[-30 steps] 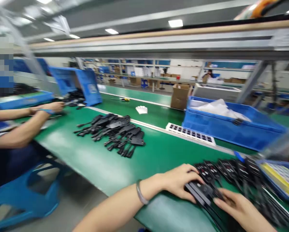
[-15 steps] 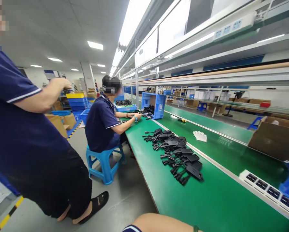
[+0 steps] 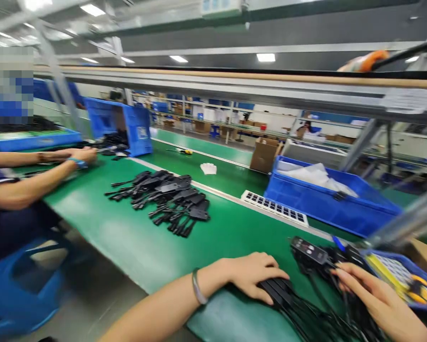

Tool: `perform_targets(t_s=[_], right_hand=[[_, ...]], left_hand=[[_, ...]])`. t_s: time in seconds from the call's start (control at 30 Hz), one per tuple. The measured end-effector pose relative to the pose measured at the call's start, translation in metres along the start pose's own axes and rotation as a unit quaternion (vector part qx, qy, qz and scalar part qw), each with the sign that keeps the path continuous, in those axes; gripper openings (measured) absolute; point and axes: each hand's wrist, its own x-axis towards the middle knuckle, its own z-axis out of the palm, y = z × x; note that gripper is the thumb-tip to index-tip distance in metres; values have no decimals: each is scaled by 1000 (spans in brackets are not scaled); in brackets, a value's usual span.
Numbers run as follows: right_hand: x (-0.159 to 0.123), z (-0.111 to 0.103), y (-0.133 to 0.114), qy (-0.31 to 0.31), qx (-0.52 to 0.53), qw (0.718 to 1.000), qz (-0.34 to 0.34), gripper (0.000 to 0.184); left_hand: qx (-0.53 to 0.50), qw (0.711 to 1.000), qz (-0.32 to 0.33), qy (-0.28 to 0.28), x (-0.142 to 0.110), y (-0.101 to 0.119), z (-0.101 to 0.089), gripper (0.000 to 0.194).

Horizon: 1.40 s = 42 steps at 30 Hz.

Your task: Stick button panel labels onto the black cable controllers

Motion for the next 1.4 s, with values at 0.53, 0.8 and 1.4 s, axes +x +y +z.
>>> perform_targets(t_s=[0.53,0.8,1.4], right_hand=[[-22,48,-29,-202,-150,967,-33,21],[-7,65,-38,-184,-25,982,23,62],[-47,128,-56,-46,-176,983,-31,96]], left_hand=[[-63,997,-36,-24,4,-13,2,120],[-77,997,-30,-12,5,-16,7,124],[-209,977,-32,-16,-1,-8,17,119]])
